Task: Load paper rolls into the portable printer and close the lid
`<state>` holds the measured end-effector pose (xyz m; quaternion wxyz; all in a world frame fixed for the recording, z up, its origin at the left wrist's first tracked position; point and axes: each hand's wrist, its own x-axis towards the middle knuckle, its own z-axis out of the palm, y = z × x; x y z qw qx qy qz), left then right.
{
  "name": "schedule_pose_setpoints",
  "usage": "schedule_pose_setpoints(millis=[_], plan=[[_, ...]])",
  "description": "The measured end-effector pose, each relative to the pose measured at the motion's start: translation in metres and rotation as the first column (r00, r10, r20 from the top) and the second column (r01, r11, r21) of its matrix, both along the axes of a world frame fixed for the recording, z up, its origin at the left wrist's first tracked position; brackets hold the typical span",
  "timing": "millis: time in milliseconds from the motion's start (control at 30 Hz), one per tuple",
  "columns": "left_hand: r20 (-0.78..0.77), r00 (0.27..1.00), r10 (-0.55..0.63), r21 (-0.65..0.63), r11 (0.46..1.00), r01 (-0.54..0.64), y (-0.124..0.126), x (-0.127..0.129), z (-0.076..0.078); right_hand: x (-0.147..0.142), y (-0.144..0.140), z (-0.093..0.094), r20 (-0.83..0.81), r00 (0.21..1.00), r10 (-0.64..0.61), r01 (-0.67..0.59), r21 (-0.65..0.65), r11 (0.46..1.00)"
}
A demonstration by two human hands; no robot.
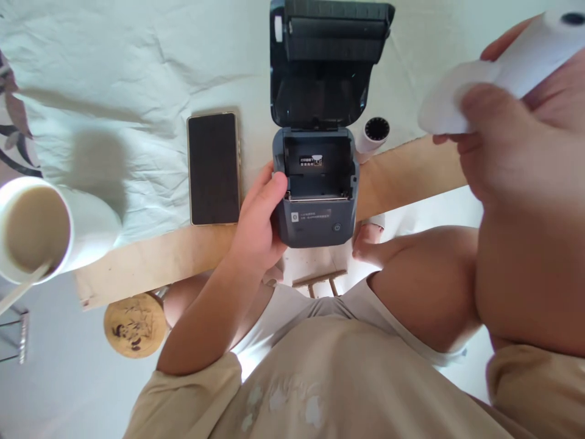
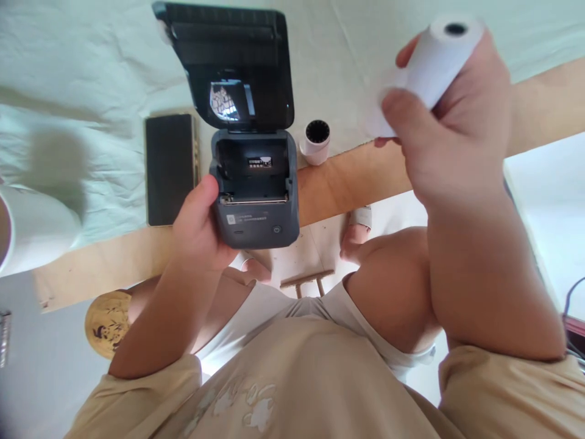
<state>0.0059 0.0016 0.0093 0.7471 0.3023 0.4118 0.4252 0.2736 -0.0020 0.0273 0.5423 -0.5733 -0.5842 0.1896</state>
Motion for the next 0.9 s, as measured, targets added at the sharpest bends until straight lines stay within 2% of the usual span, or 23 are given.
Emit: schedule_pose_setpoints(millis=[67, 100, 200, 267, 333, 400, 467, 500, 533, 600, 667, 767, 900], plan=[[-0.002, 1.000, -0.004, 0.013, 1.000, 0.004, 0.000, 0.001, 0.000, 0.006, -0.002, -0.005, 0.292, 0.949, -0.116, 0.109, 0.041, 0.993], [-0.001, 1.000, -0.001, 0.021, 1.000, 0.002, 0.000, 0.002, 0.000, 0.009, -0.003, -0.008, 0.393, 0.912, -0.118, 0.122, 0.015, 0.992], [0.011, 1.000, 0.013, 0.037, 0.999, -0.013, 0.000, 0.005, 0.001, 0.021, -0.003, -0.017, 0.498, 0.865, -0.059, 0.143, -0.132, 0.981], [0.002, 1.000, 0.017, 0.038, 0.999, -0.017, 0.000, 0.006, 0.002, 0.026, -0.003, -0.020, 0.538, 0.842, -0.043, 0.200, -0.238, 0.950], [-0.007, 1.000, 0.015, 0.031, 0.999, -0.015, 0.001, 0.007, 0.002, 0.025, -0.006, -0.017, 0.552, 0.831, -0.062, 0.199, -0.192, 0.961], [0.003, 1.000, 0.011, 0.021, 1.000, -0.011, 0.001, 0.008, 0.002, 0.016, -0.011, -0.011, 0.546, 0.832, -0.100, 0.128, -0.013, 0.992], [0.011, 1.000, 0.011, 0.018, 1.000, -0.011, 0.001, 0.008, 0.003, 0.000, -0.016, -0.004, 0.518, 0.849, -0.107, 0.020, 0.172, 0.985], [0.012, 1.000, 0.011, 0.022, 1.000, -0.012, 0.001, 0.008, 0.003, -0.009, -0.018, -0.002, 0.511, 0.855, -0.090, -0.018, 0.203, 0.979], [0.015, 1.000, 0.014, 0.029, 0.999, -0.015, 0.000, 0.008, 0.002, -0.019, -0.019, -0.001, 0.514, 0.857, -0.039, -0.071, 0.193, 0.979], [0.030, 0.999, 0.022, 0.044, 0.999, -0.023, 0.000, 0.008, 0.002, -0.037, -0.016, -0.004, 0.558, 0.828, 0.063, -0.138, 0.093, 0.986], [0.048, 0.998, 0.034, 0.055, 0.998, -0.037, 0.000, 0.007, 0.001, -0.050, -0.010, -0.011, 0.598, 0.792, 0.122, -0.137, -0.020, 0.990], [0.079, 0.996, 0.044, 0.048, 0.998, -0.048, 0.000, 0.006, 0.001, -0.061, 0.000, -0.022, 0.590, 0.802, 0.089, -0.050, -0.083, 0.995], [0.142, 0.990, 0.019, 0.010, 1.000, -0.020, -0.001, 0.005, 0.001, -0.060, 0.005, -0.025, 0.466, 0.884, 0.046, -0.016, -0.068, 0.998]])
